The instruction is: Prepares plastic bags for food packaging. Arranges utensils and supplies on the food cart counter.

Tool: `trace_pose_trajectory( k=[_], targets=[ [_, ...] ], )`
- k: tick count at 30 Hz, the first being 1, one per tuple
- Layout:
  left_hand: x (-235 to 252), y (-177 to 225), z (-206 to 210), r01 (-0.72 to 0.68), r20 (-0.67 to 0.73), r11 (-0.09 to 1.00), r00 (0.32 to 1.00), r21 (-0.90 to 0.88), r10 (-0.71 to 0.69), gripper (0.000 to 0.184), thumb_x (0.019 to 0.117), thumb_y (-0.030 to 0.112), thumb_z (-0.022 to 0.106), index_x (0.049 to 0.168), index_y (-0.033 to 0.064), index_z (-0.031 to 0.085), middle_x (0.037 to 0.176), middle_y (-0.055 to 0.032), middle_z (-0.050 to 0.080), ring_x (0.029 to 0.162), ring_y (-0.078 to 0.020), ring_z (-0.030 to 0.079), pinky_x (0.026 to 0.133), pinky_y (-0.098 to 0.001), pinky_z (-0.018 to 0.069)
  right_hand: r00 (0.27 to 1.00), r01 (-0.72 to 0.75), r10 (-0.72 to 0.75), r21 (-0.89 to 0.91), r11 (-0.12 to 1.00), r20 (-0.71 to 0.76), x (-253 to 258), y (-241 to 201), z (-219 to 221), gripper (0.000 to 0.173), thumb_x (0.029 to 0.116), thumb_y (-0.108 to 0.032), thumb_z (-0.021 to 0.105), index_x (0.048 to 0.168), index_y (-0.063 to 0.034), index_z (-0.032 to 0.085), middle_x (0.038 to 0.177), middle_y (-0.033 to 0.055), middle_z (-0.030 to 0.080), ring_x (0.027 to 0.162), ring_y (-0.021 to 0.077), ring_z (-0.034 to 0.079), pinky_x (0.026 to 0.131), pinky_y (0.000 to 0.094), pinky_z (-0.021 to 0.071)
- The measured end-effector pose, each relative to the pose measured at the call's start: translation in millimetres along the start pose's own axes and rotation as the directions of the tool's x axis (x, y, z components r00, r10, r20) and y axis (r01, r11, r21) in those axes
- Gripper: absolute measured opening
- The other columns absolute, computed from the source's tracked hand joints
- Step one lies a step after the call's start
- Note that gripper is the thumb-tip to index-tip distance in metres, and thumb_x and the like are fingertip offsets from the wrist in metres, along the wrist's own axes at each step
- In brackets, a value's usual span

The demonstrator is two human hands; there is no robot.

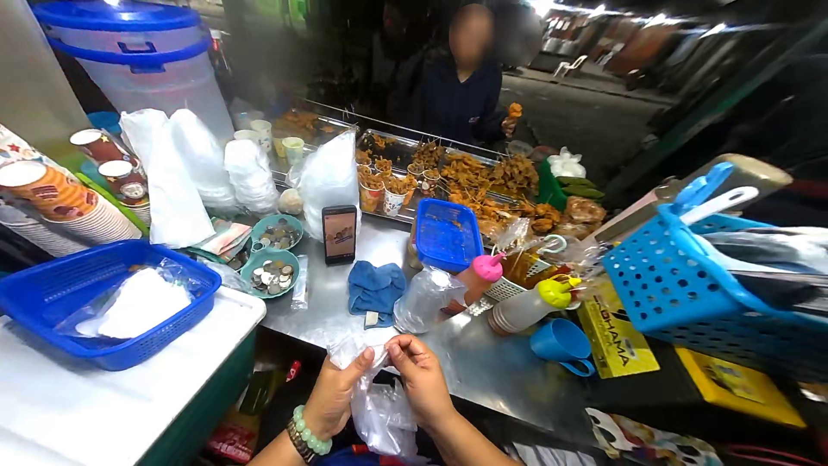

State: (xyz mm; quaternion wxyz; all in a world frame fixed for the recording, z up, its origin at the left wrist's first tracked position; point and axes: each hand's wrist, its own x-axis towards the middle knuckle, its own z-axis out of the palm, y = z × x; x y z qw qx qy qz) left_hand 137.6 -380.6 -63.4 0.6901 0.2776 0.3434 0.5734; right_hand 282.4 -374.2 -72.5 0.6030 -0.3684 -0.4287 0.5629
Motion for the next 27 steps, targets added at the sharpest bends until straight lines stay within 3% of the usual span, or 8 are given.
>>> trace_pose_trajectory(
  k=[2, 5, 8, 12, 15, 19, 23, 27],
  targets=[
    [-1, -3, -6, -0.011, 0.145, 1.0, 0.989, -0.006, 0.011, 0.02, 0.0854, 0.01, 0.079, 0.104, 0.007, 0.071, 0.095, -0.0062, 0.075, 0.086, -0.0128, 0.072, 0.08, -0.0298, 0.0606, 0.993, -0.118, 0.116, 0.139, 0.983, 0.021, -2, -6, 4, 0.016, 0.1006, -0.002, 0.055, 0.094, -0.006, 0.069, 0.084, -0.0001, 0.072, 0.076, 0.0056, 0.068, 0.075, 0.0239, 0.0589],
    [1, -4, -15, 0.009, 0.355, 0.999, 0.935, -0.048, 0.009, 0.021, 0.0837, 0.014, 0.08, 0.104, 0.0097, 0.076, 0.096, -0.0047, 0.076, 0.088, -0.0124, 0.072, 0.083, -0.0304, 0.0599, 0.963, -0.256, 0.224, 0.254, 0.933, 0.148, -7, -12, 5, 0.019, 0.1021, -0.008, 0.053, 0.091, -0.0119, 0.068, 0.069, -0.0063, 0.063, 0.061, -0.0009, 0.057, 0.061, 0.0164, 0.0491],
    [2, -2, -19, 0.025, 0.41, 0.993, 0.912, -0.112, 0.024, 0.015, 0.0851, 0.014, 0.077, 0.1, 0.0129, 0.079, 0.093, -0.0028, 0.076, 0.087, -0.0105, 0.072, 0.083, -0.029, 0.0595, 0.954, -0.253, 0.209, 0.205, 0.945, 0.217, -8, -14, 3, 0.019, 0.1025, -0.012, 0.054, 0.09, -0.0156, 0.068, 0.067, -0.0108, 0.06, 0.061, -0.0031, 0.055, 0.062, 0.0154, 0.0475],
    [-5, 2, -21, 0.106, 0.385, 0.978, 0.923, -0.181, -0.028, 0.02, 0.0834, 0.014, 0.079, 0.103, 0.0145, 0.08, 0.096, -0.0044, 0.078, 0.087, -0.0103, 0.074, 0.081, -0.028, 0.061, 0.955, -0.282, 0.232, 0.317, 0.905, 0.187, -5, -16, -4, 0.024, 0.1064, -0.012, 0.048, 0.096, -0.0125, 0.069, 0.093, 0.0009, 0.075, 0.083, 0.0085, 0.071, 0.081, 0.0269, 0.0593],
    [-12, 10, -5, 0.144, 0.163, 0.989, 0.977, -0.037, -0.136, 0.022, 0.0809, -0.002, 0.072, 0.1, 0.0089, 0.072, 0.09, -0.0079, 0.077, 0.081, -0.0146, 0.075, 0.077, -0.0319, 0.0629, 0.946, -0.321, 0.267, 0.415, 0.851, 0.184, -2, -19, -11, 0.029, 0.1061, -0.012, 0.041, 0.091, -0.019, 0.065, 0.071, -0.0081, 0.062, 0.063, 0.0015, 0.06, 0.063, 0.0195, 0.052],
    [-5, -1, -1, 0.058, 0.038, 0.952, 0.997, 0.301, -0.073, 0.027, 0.0873, -0.003, 0.072, 0.113, 0.0001, 0.064, 0.097, -0.0055, 0.075, 0.092, -0.0134, 0.073, 0.087, -0.0323, 0.0612, 0.965, -0.253, 0.241, 0.114, 0.961, 0.106, -2, -15, -21, 0.022, 0.1046, -0.013, 0.044, 0.089, -0.017, 0.06, 0.062, -0.0129, 0.049, 0.055, -0.0018, 0.048, 0.057, 0.0172, 0.0441],
    [-1, -2, -7, -0.029, 0.096, 0.967, 0.995, 0.253, 0.005, 0.02, 0.0886, 0.003, 0.073, 0.107, 0.0021, 0.067, 0.096, -0.0047, 0.075, 0.091, -0.0127, 0.072, 0.087, -0.0319, 0.0607, 0.955, -0.169, 0.19, -0.105, 0.98, 0.229, -6, -14, -37, 0.009, 0.0881, -0.008, 0.074, 0.094, -0.0108, 0.067, 0.074, -0.0115, 0.067, 0.068, -0.0033, 0.062, 0.066, 0.0173, 0.0524],
    [-5, 3, -2, 0.111, 0.229, 0.985, 0.963, 0.134, -0.14, 0.01, 0.0957, 0.009, 0.062, 0.094, 0.0134, 0.071, 0.083, -0.0005, 0.074, 0.077, -0.0077, 0.071, 0.075, -0.0259, 0.0602, 0.957, -0.126, 0.154, -0.126, 0.984, 0.245, -7, -17, -37, 0.011, 0.0929, -0.011, 0.069, 0.082, -0.0127, 0.072, 0.071, -0.0117, 0.066, 0.064, -0.0055, 0.058, 0.061, 0.0141, 0.0486]
  ],
)
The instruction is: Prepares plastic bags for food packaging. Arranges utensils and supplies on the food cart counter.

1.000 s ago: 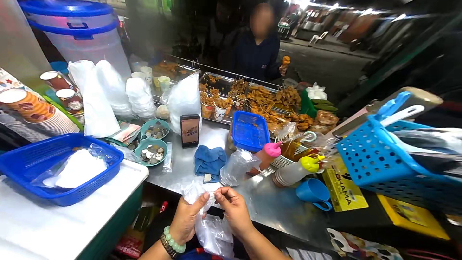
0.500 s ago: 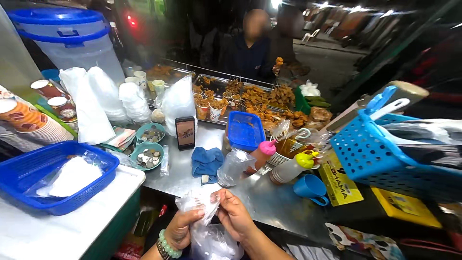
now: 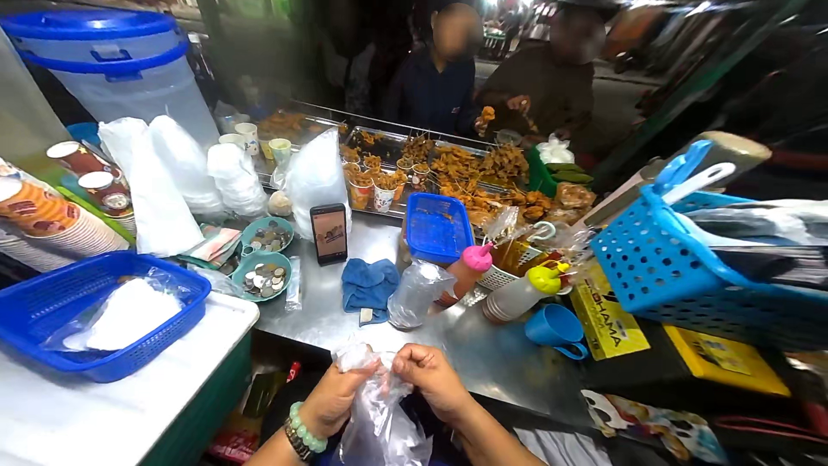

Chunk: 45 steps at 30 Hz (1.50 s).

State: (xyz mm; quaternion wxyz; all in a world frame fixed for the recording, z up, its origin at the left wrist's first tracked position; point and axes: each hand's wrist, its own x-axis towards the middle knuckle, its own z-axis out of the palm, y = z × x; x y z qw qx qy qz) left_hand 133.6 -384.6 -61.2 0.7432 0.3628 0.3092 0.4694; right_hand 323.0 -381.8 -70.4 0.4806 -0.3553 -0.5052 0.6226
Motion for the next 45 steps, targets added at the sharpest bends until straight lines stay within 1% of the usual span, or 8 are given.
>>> trace_pose_trajectory(
  k=[7, 11, 15, 20, 26, 34, 39, 45],
  targets=[
    [3, 13, -11, -0.073, 0.174, 0.994, 0.981, -0.076, 0.085, 0.026, 0.0919, 0.027, 0.075, 0.116, 0.0165, 0.073, 0.096, 0.0025, 0.076, 0.085, -0.0054, 0.071, 0.079, -0.0234, 0.06, 0.992, -0.011, 0.052, 0.34, 0.941, -0.113, -2, -16, -22, 0.016, 0.0964, -0.007, 0.059, 0.107, -0.0182, 0.065, 0.079, -0.0049, 0.072, 0.069, 0.0036, 0.068, 0.066, 0.0231, 0.058],
    [26, 42, -8, -0.324, 0.313, 0.735, 0.936, 0.595, 0.159, 0.017, 0.0933, 0.006, 0.06, 0.101, 0.0064, 0.075, 0.096, 0.0029, 0.072, 0.089, 0.0002, 0.065, 0.084, -0.0203, 0.0536, 0.949, 0.299, -0.314, -0.415, 0.859, 0.034, -7, -36, -61, 0.016, 0.0886, -0.01, 0.063, 0.092, -0.0111, 0.079, 0.084, -0.0091, 0.064, 0.08, -0.0057, 0.057, 0.071, 0.0116, 0.0474],
    [57, 70, 40, -0.338, 0.343, 0.256, 0.939, 0.906, 0.025, 0.057, 0.0961, 0.015, 0.058, 0.152, 0.0043, 0.048, 0.136, -0.0194, 0.061, 0.122, -0.0298, 0.061, 0.103, -0.0515, 0.0485, 0.896, 0.154, -0.442, -0.9, 0.409, -0.047, 5, -80, -50, 0.036, 0.0993, -0.018, 0.049, 0.122, -0.0084, 0.076, 0.088, 0.0101, 0.065, 0.081, 0.0166, 0.061, 0.073, 0.0341, 0.0518],
    [107, 56, 64, 0.011, 0.16, 0.775, 0.977, 0.631, -0.144, 0.08, 0.0923, -0.002, 0.057, 0.162, 0.0101, 0.021, 0.143, -0.0134, 0.055, 0.115, -0.0105, 0.062, 0.095, -0.0283, 0.0534, 0.921, -0.027, -0.289, -0.785, 0.619, -0.261, 53, -81, -65, 0.047, 0.1034, -0.008, 0.036, 0.146, 0.0016, 0.054, 0.142, 0.0219, 0.06, 0.133, 0.028, 0.057, 0.114, 0.0428, 0.0407],
    [131, -6, 26, 0.421, -0.255, 0.784, 0.906, 0.456, -0.338, 0.027, 0.0926, -0.001, 0.058, 0.119, -0.0004, 0.057, 0.09, -0.0083, 0.065, 0.075, -0.0155, 0.062, 0.069, -0.0338, 0.0533, 0.82, -0.517, 0.249, -0.482, 0.707, -0.515, 80, 7, -78, 0.031, 0.1072, -0.011, 0.045, 0.12, 0.0098, 0.064, 0.109, 0.0253, 0.066, 0.096, 0.0315, 0.063, 0.09, 0.049, 0.0503],
    [97, 1, 1, 0.057, -0.224, 0.904, 0.974, 0.424, 0.044, 0.036, 0.1082, 0.027, 0.05, 0.131, 0.0032, 0.063, 0.107, -0.008, 0.071, 0.094, -0.0122, 0.068, 0.085, -0.0315, 0.0575, 0.605, 0.168, -0.682, -0.772, 0.613, -0.41, 35, 1, -60, 0.026, 0.0963, -0.01, 0.055, 0.105, 0.0033, 0.076, 0.096, 0.0125, 0.068, 0.089, 0.0093, 0.065, 0.082, 0.0201, 0.0535],
    [57, -2, 14, -0.233, 0.124, 0.923, 0.971, 0.306, 0.204, 0.053, 0.1072, 0.037, 0.05, 0.14, -0.0047, 0.054, 0.124, -0.0067, 0.071, 0.11, -0.0105, 0.068, 0.099, -0.0296, 0.0558, 0.851, 0.34, -0.503, -0.571, 0.747, -0.152, 18, -7, -16, 0.045, 0.0862, -0.033, 0.08, 0.114, 0.001, 0.072, 0.107, 0.0069, 0.072, 0.097, 0.0048, 0.066, 0.086, 0.0209, 0.0552],
    [39, 6, 21, -0.201, -0.082, 0.94, 0.969, 0.276, 0.232, 0.013, 0.0928, 0.001, 0.068, 0.105, -0.0001, 0.071, 0.091, -0.0035, 0.077, 0.082, -0.0097, 0.074, 0.079, -0.0282, 0.0623, 0.89, 0.312, -0.433, -0.505, 0.804, -0.14, 17, -5, -12, 0.016, 0.0927, -0.016, 0.071, 0.088, -0.0012, 0.075, 0.088, 0.0012, 0.072, 0.088, 0.0006, 0.066, 0.084, 0.0177, 0.0543]
  ],
)
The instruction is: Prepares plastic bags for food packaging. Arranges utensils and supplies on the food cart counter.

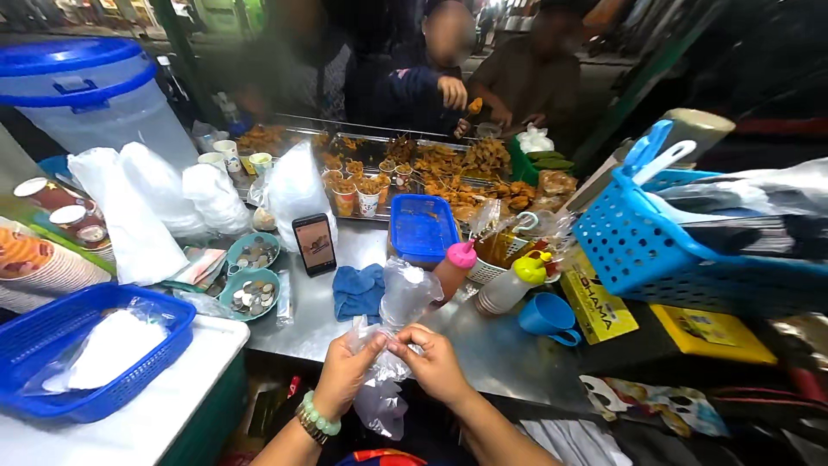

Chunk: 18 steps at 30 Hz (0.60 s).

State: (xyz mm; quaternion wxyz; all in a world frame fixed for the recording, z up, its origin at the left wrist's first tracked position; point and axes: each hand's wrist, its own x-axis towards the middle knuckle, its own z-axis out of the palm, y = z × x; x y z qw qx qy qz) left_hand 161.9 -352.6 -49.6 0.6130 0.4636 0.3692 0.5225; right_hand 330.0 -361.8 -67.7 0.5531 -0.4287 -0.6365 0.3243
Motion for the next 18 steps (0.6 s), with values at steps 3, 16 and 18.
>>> trace_pose_trajectory(
  k=[3, 16, 18],
  targets=[
    [-5, 1, 1, 0.007, -0.021, 0.999, 1.0, -0.047, -0.008, 0.012, 0.0899, 0.0, 0.069, 0.102, 0.001, 0.07, 0.089, -0.0033, 0.076, 0.08, -0.0101, 0.073, 0.078, -0.0287, 0.0626, 0.998, -0.014, 0.015, 0.012, 1.0, -0.055, 0, -3, -3, 0.013, 0.0897, -0.016, 0.074, 0.089, -0.0033, 0.074, 0.088, -0.0004, 0.072, 0.088, 0.0003, 0.066, 0.083, 0.0173, 0.0544],
    [-11, -4, 3, 0.058, -0.024, 0.993, 0.998, -0.107, -0.061, 0.013, 0.0885, -0.002, 0.072, 0.101, 0.001, 0.067, 0.087, -0.0055, 0.075, 0.079, -0.0121, 0.073, 0.078, -0.03, 0.0625, 0.991, -0.086, 0.091, -0.058, 0.995, 0.102, -13, -13, 7, 0.027, 0.1026, -0.012, 0.054, 0.102, 0.0021, 0.076, 0.089, 0.0053, 0.074, 0.082, -0.0003, 0.067, 0.08, 0.017, 0.0545],
    [-11, -6, 1, 0.058, 0.005, 0.989, 0.998, -0.133, -0.058, 0.012, 0.0882, 0.001, 0.073, 0.098, 0.0033, 0.066, 0.085, -0.004, 0.073, 0.078, -0.0112, 0.071, 0.076, -0.0291, 0.0616, 0.992, -0.092, 0.095, -0.032, 0.995, 0.089, -14, -12, 9, 0.027, 0.1032, -0.012, 0.053, 0.105, 0.0019, 0.076, 0.089, 0.0045, 0.075, 0.08, -0.0019, 0.067, 0.079, 0.0165, 0.0547]
  ],
)
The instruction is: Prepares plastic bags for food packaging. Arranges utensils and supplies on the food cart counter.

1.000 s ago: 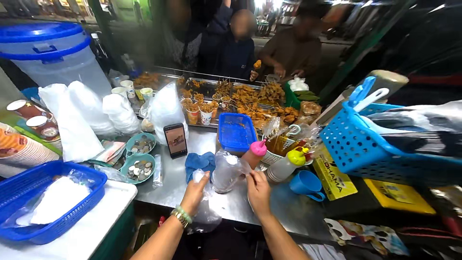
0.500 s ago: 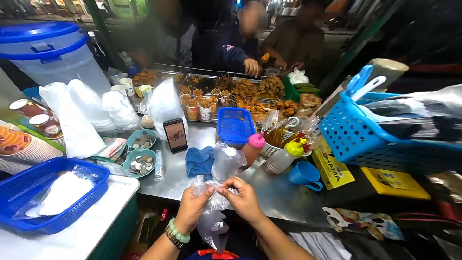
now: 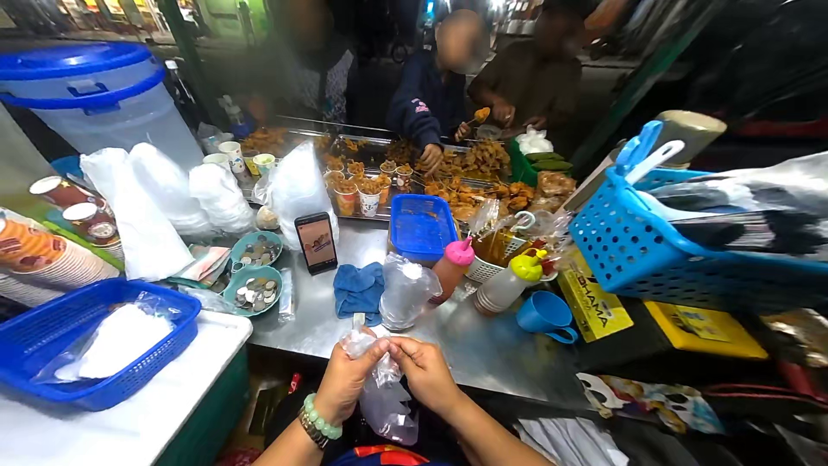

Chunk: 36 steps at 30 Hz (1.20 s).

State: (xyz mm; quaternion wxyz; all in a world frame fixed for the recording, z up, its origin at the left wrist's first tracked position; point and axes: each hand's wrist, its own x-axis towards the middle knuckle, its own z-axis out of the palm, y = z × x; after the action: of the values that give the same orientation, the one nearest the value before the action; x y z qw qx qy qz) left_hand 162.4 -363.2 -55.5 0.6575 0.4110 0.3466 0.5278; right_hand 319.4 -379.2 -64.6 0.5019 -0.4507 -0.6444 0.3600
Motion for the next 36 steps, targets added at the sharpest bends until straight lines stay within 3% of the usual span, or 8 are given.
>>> trace_pose_trajectory(
  k=[9, 17, 20, 23, 27, 30, 33, 36],
  targets=[
    [0, 2, 6, 0.018, -0.13, 0.999, 0.991, 0.046, -0.012, 0.007, 0.0915, -0.001, 0.069, 0.098, 0.0002, 0.067, 0.082, -0.0056, 0.074, 0.074, -0.0115, 0.072, 0.073, -0.0285, 0.0621, 0.999, 0.031, -0.029, 0.025, 0.999, -0.042, -2, 4, 1, 0.02, 0.0989, -0.015, 0.064, 0.1, 0.0005, 0.077, 0.088, 0.0019, 0.076, 0.076, -0.0013, 0.069, 0.075, 0.0177, 0.0583],
    [-4, -2, -2, 0.084, 0.085, 0.985, 0.994, -0.154, -0.071, 0.019, 0.0831, -0.004, 0.072, 0.099, 0.0049, 0.071, 0.091, -0.0061, 0.076, 0.082, -0.0117, 0.073, 0.078, -0.0294, 0.0618, 0.994, -0.012, 0.028, 0.146, 0.989, -0.104, 4, 8, -4, 0.021, 0.1019, -0.01, 0.056, 0.096, -0.0023, 0.074, 0.087, -0.0035, 0.073, 0.08, -0.004, 0.066, 0.078, 0.0162, 0.0551],
    [-8, 4, -5, 0.201, 0.199, 0.95, 0.968, -0.24, -0.155, 0.022, 0.0788, 0.008, 0.081, 0.099, 0.0111, 0.074, 0.084, -0.0025, 0.075, 0.071, -0.0076, 0.07, 0.069, -0.0246, 0.06, 0.945, -0.212, 0.327, 0.708, 0.674, -0.029, 7, -4, -7, 0.029, 0.1073, -0.006, 0.041, 0.097, -0.0084, 0.067, 0.087, -0.0027, 0.074, 0.081, 0.0047, 0.07, 0.08, 0.0245, 0.0591],
    [0, 10, -13, 0.209, 0.235, 0.955, 0.959, -0.212, -0.158, 0.027, 0.0816, 0.016, 0.083, 0.105, 0.0145, 0.07, 0.085, -0.0013, 0.075, 0.073, -0.0075, 0.071, 0.07, -0.0247, 0.0604, 0.943, -0.225, 0.326, 0.841, 0.491, 0.062, 11, -7, -26, 0.028, 0.1074, -0.013, 0.041, 0.096, -0.0203, 0.065, 0.07, -0.0082, 0.065, 0.062, 0.0021, 0.063, 0.064, 0.0228, 0.0573],
    [27, 31, -15, -0.057, 0.322, 0.993, 0.947, 0.102, 0.022, 0.011, 0.0897, 0.011, 0.069, 0.097, 0.0105, 0.077, 0.084, 0.0043, 0.072, 0.061, 0.0025, 0.058, 0.055, -0.0143, 0.0482, 0.984, 0.179, -0.174, 0.153, 0.972, -0.044, 21, 4, -62, 0.017, 0.0897, -0.007, 0.06, 0.091, -0.0116, 0.076, 0.084, -0.0092, 0.061, 0.081, -0.0061, 0.054, 0.074, 0.0108, 0.045],
    [47, 53, 4, -0.407, 0.446, 0.645, 0.888, 0.646, 0.113, 0.03, 0.089, 0.009, 0.061, 0.115, 0.0013, 0.072, 0.103, -0.0069, 0.067, 0.092, -0.0104, 0.063, 0.084, -0.0285, 0.0523, 0.956, 0.223, -0.283, -0.442, 0.869, -0.073, 39, -16, -74, 0.03, 0.0899, -0.006, 0.052, 0.098, -0.0074, 0.081, 0.089, 0.0077, 0.06, 0.086, 0.0098, 0.057, 0.079, 0.0214, 0.0486],
    [66, 65, 30, -0.23, 0.39, 0.666, 0.915, 0.71, -0.1, 0.069, 0.0925, 0.006, 0.057, 0.158, 0.0033, 0.035, 0.143, -0.0139, 0.057, 0.119, -0.0111, 0.06, 0.099, -0.0293, 0.0498, 0.97, 0.113, -0.198, -0.468, 0.877, -0.138, 61, -27, -77, 0.04, 0.0936, -0.004, 0.047, 0.124, 0.0034, 0.071, 0.111, 0.0216, 0.061, 0.102, 0.0213, 0.059, 0.088, 0.0291, 0.0509],
    [85, 42, 38, 0.169, 0.19, 0.868, 0.939, 0.467, -0.285, 0.065, 0.0956, -0.003, 0.054, 0.156, 0.01, 0.035, 0.105, -0.0056, 0.064, 0.065, -0.0058, 0.053, 0.054, -0.0225, 0.0441, 0.973, -0.172, 0.112, -0.313, 0.934, -0.202, 80, -8, -69, 0.042, 0.0967, 0.0, 0.044, 0.132, 0.0032, 0.066, 0.127, 0.0269, 0.059, 0.119, 0.0296, 0.056, 0.103, 0.0389, 0.0457]
  ],
)
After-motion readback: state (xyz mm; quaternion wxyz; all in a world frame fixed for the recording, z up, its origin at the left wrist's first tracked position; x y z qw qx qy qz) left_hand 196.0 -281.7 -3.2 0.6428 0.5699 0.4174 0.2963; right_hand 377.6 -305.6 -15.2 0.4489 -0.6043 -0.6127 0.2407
